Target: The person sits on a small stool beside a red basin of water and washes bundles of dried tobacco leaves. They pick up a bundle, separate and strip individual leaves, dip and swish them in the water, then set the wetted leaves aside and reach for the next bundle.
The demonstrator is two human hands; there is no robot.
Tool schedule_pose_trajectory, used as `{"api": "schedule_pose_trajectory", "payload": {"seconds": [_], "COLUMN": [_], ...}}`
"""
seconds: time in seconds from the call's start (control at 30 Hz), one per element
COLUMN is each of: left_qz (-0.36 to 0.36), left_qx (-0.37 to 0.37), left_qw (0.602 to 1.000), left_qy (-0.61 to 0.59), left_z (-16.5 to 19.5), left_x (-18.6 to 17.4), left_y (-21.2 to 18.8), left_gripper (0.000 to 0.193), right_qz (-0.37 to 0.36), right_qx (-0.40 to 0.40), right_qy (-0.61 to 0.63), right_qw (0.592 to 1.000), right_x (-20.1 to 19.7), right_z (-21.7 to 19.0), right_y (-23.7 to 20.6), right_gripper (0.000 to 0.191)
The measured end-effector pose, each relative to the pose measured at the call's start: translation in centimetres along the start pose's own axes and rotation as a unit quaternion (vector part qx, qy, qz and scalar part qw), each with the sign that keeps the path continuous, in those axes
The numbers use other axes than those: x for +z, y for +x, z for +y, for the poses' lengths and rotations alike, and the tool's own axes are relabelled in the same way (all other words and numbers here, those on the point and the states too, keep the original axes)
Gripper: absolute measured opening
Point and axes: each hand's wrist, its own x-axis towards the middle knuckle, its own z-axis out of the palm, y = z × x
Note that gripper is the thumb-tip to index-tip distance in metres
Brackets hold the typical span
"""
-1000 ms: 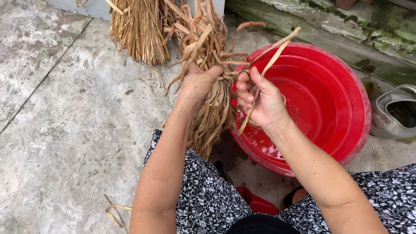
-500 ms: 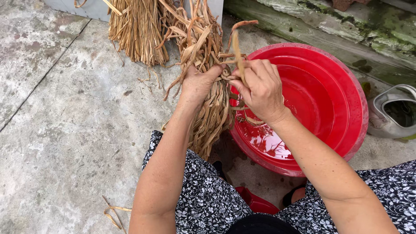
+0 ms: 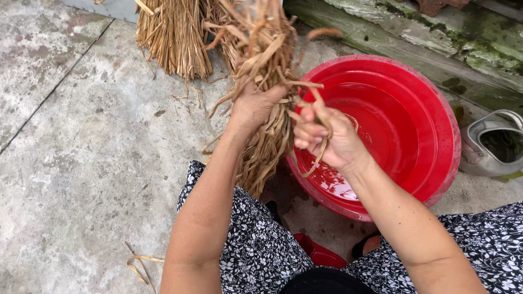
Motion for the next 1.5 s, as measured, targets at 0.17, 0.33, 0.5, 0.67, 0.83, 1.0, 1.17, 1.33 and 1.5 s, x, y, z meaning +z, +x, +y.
{"api": "schedule_pose_trajectory", "payload": {"seconds": [0.17,0.33,0.5,0.67,0.83,1.0,1.17,1.33,1.5], "left_qz": [-0.033,-0.019,-0.058,-0.007,-0.002,-0.007,-0.042,0.017,0.053], "left_qx": [0.069,0.009,0.086,0.034,0.04,-0.077,0.063,0.026,-0.025], "left_qw": [0.997,0.996,0.995,0.999,0.999,0.994,0.996,0.999,0.994], "left_qy": [0.032,0.085,-0.012,-0.024,-0.011,0.077,-0.036,0.042,0.097], "left_z": [-0.3,0.6,0.6,-0.4,-0.9,-0.2,0.1,-0.1,-0.9], "left_x": [0.8,0.6,0.4,-0.5,0.5,1.3,1.4,0.4,0.1], "left_y": [-0.1,-0.8,-1.4,-0.3,0.0,-0.5,-1.2,-0.6,0.1], "left_gripper": [0.069,0.064,0.051,0.045,0.045,0.045,0.051,0.058,0.069], "right_qz": [0.06,0.181,0.185,0.135,-0.044,0.106,0.147,0.2,0.056], "right_qx": [-0.106,-0.293,-0.311,-0.112,-0.055,-0.189,-0.37,-0.249,-0.037], "right_qy": [-0.154,-0.644,-0.679,-0.57,-0.01,-0.217,-0.574,-0.71,-0.313], "right_qw": [0.981,0.683,0.638,0.803,0.997,0.952,0.716,0.627,0.947], "right_x": [0.0,-1.2,-2.2,-2.5,-2.0,-1.5,-2.4,-3.4,-3.1], "right_z": [-1.8,-2.4,-1.4,0.6,-0.1,-2.3,-3.2,-1.2,2.3], "right_y": [1.4,3.1,2.7,-0.4,-1.9,1.0,2.9,0.9,-2.4], "right_gripper": [0.025,0.01,0.014,0.016,0.032,0.02,0.014,0.01,0.028]}}
